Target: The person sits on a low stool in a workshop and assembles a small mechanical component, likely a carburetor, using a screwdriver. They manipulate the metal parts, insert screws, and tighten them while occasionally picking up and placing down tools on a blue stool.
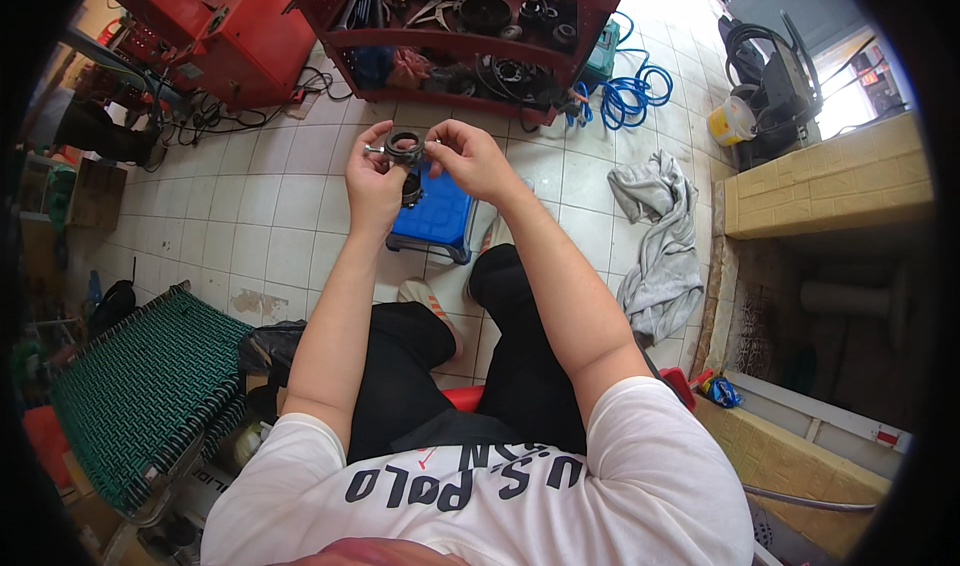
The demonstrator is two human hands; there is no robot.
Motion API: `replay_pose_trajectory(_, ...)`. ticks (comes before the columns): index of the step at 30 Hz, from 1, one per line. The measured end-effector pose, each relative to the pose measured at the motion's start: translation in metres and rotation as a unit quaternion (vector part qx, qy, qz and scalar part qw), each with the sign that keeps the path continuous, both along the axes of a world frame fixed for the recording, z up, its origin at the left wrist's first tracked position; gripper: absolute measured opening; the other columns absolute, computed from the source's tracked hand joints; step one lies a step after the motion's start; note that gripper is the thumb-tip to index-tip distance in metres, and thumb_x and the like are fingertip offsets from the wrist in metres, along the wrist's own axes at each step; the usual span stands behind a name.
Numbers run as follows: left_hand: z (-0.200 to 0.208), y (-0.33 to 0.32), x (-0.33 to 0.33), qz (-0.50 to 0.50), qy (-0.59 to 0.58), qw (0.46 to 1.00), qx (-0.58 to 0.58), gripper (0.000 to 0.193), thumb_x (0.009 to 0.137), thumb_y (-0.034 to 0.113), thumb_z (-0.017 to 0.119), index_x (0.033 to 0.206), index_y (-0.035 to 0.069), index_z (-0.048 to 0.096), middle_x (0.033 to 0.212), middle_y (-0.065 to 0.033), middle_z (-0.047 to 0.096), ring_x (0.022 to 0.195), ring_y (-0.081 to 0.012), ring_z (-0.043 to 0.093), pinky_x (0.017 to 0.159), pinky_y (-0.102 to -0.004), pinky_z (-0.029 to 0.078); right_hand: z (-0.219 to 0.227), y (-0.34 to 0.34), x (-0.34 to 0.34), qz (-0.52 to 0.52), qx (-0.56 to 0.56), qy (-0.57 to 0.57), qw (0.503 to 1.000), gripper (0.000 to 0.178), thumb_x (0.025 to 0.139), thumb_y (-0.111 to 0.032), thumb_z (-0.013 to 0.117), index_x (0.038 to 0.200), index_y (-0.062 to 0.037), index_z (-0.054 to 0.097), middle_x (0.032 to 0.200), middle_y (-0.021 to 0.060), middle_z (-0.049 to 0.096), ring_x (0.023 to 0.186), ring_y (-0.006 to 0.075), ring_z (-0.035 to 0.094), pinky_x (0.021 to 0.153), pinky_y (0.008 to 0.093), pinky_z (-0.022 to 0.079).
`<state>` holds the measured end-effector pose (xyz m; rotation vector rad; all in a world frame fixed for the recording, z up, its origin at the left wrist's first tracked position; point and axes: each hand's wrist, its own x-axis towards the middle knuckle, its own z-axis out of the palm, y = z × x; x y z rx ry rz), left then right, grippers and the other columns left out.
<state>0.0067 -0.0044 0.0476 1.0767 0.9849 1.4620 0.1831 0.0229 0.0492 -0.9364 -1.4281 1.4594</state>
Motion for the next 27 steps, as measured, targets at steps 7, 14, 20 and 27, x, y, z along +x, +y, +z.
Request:
replay_pose_trajectory(7, 0.002, 0.003, -0.002, -0.006, -0.082, 0.995, -0.055, 0.053, 0.091, -0.007, 0.07, 0.139, 0.0, 0.049, 0.108, -0.0094, 0.073, 0.093, -0.0112, 0.07, 0.076, -0.0221, 0.056, 0.014, -0.002, -0.002, -0.024, 0.055, -0.076, 0.995, 0.017, 0.099, -0.009, 0.067, 0.112, 0.0006, 0.064, 0.092, 0.0029, 0.068, 0.075, 0.0093, 0.066, 0.07, 0.025, 0.053)
replay_pose_trajectory(14, -0.005, 0.004, 0.0, -0.01, -0.069, 0.996, -0.051, 0.051, 0.092, -0.005, 0.072, 0.137, -0.001, 0.049, 0.107, -0.0082, 0.073, 0.097, -0.011, 0.069, 0.084, -0.023, 0.054, 0.008, -0.001, -0.001, -0.033, 0.077, -0.098, 0.992, 0.014, 0.098, -0.009, 0.067, 0.106, 0.0017, 0.065, 0.084, 0.0037, 0.068, 0.069, 0.0099, 0.064, 0.063, 0.0268, 0.052)
replay_pose_trajectory(20, -0.005, 0.003, 0.0, -0.008, -0.042, 0.998, -0.041, 0.051, 0.091, -0.005, 0.072, 0.137, -0.001, 0.05, 0.107, -0.0079, 0.073, 0.095, -0.0102, 0.069, 0.081, -0.0221, 0.054, 0.006, -0.002, -0.002, -0.021, 0.056, -0.081, 0.995, 0.013, 0.1, -0.009, 0.064, 0.105, 0.002, 0.062, 0.086, 0.0039, 0.065, 0.07, 0.0105, 0.063, 0.062, 0.0272, 0.052)
replay_pose_trajectory(27, -0.006, 0.004, -0.005, -0.02, 0.007, 0.999, -0.038, 0.049, 0.09, -0.004, 0.073, 0.135, -0.002, 0.054, 0.105, -0.0058, 0.073, 0.091, -0.0066, 0.067, 0.075, -0.0198, 0.053, 0.008, -0.002, -0.001, -0.003, 0.014, -0.093, 0.996, 0.014, 0.101, -0.011, 0.063, 0.107, 0.0021, 0.061, 0.085, 0.0036, 0.063, 0.07, 0.0111, 0.063, 0.062, 0.028, 0.053)
